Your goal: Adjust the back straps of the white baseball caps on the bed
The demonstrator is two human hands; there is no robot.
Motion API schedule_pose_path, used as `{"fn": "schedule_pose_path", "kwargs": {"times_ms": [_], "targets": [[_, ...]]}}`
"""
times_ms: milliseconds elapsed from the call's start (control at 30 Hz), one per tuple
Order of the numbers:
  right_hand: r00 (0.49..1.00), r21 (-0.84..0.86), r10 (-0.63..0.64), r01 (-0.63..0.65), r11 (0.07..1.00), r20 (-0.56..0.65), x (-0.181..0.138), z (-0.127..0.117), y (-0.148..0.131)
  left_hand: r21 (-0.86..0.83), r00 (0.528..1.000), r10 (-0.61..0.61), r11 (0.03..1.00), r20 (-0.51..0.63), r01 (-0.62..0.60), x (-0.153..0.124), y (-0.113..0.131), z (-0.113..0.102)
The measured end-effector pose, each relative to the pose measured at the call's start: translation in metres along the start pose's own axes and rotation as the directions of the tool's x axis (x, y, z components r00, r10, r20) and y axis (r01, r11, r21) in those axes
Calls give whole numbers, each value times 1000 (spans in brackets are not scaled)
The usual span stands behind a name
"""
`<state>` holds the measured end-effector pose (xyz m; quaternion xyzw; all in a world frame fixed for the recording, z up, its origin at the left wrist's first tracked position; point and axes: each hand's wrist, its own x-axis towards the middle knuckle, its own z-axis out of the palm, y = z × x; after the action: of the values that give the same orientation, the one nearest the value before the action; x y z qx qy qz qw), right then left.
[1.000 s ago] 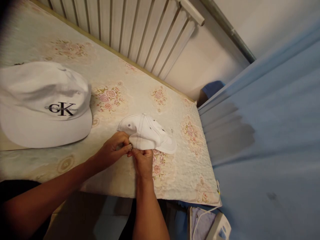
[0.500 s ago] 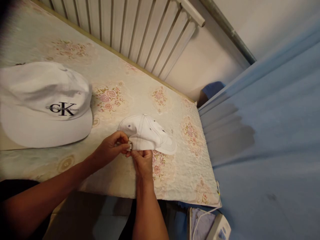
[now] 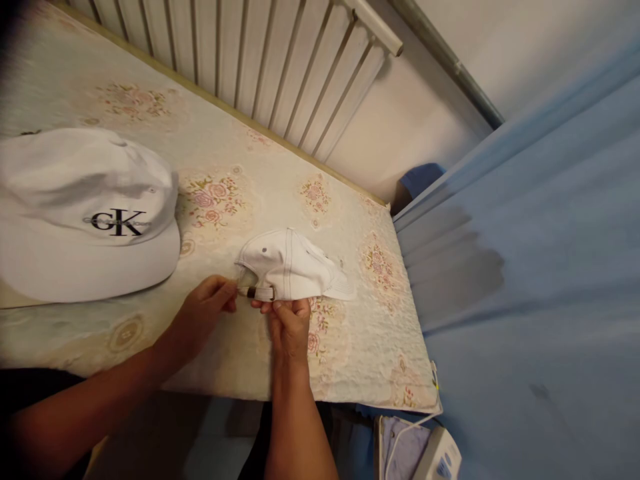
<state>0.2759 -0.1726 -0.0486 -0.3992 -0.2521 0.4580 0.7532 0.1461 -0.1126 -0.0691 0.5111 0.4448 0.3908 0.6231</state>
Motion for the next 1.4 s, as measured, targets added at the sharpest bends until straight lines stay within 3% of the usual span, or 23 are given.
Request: {"fn": "schedule_pose_path", "kwargs": {"times_ms": [33, 100, 167, 233, 400, 533, 867, 1400], "targets": [[1000, 2, 0, 0, 1000, -16, 0, -1, -1, -94, 989, -125, 987, 75, 132, -1, -5, 2], [999, -2, 0, -1, 1000, -44, 0, -2, -2, -270, 907, -287, 888, 307, 372, -3, -12, 7], [999, -12, 0, -1, 1000, -54, 0, -2, -2, -409, 821, -280, 759, 498, 507, -5, -15, 11], [999, -15, 9, -10, 1000, -42, 0, -2, -2, -519, 797, -210, 660, 567, 543, -5, -16, 13], [998, 13, 53, -53, 999, -25, -1, 2, 3, -625, 842, -147, 606, 519, 491, 2, -13, 16], [999, 47, 54, -53, 997, -10, -3, 4, 5, -654, 835, -64, 590, 547, 474, 8, -10, 15], [985, 6, 95, -95, 995, -143, -2, 3, 16, -723, 870, -50, 534, 491, 439, 14, 0, 7], [994, 233, -6, 31, 972, -106, -1, -1, 19, -760, 876, 8, 500, 483, 415, 16, -1, 7]]}}
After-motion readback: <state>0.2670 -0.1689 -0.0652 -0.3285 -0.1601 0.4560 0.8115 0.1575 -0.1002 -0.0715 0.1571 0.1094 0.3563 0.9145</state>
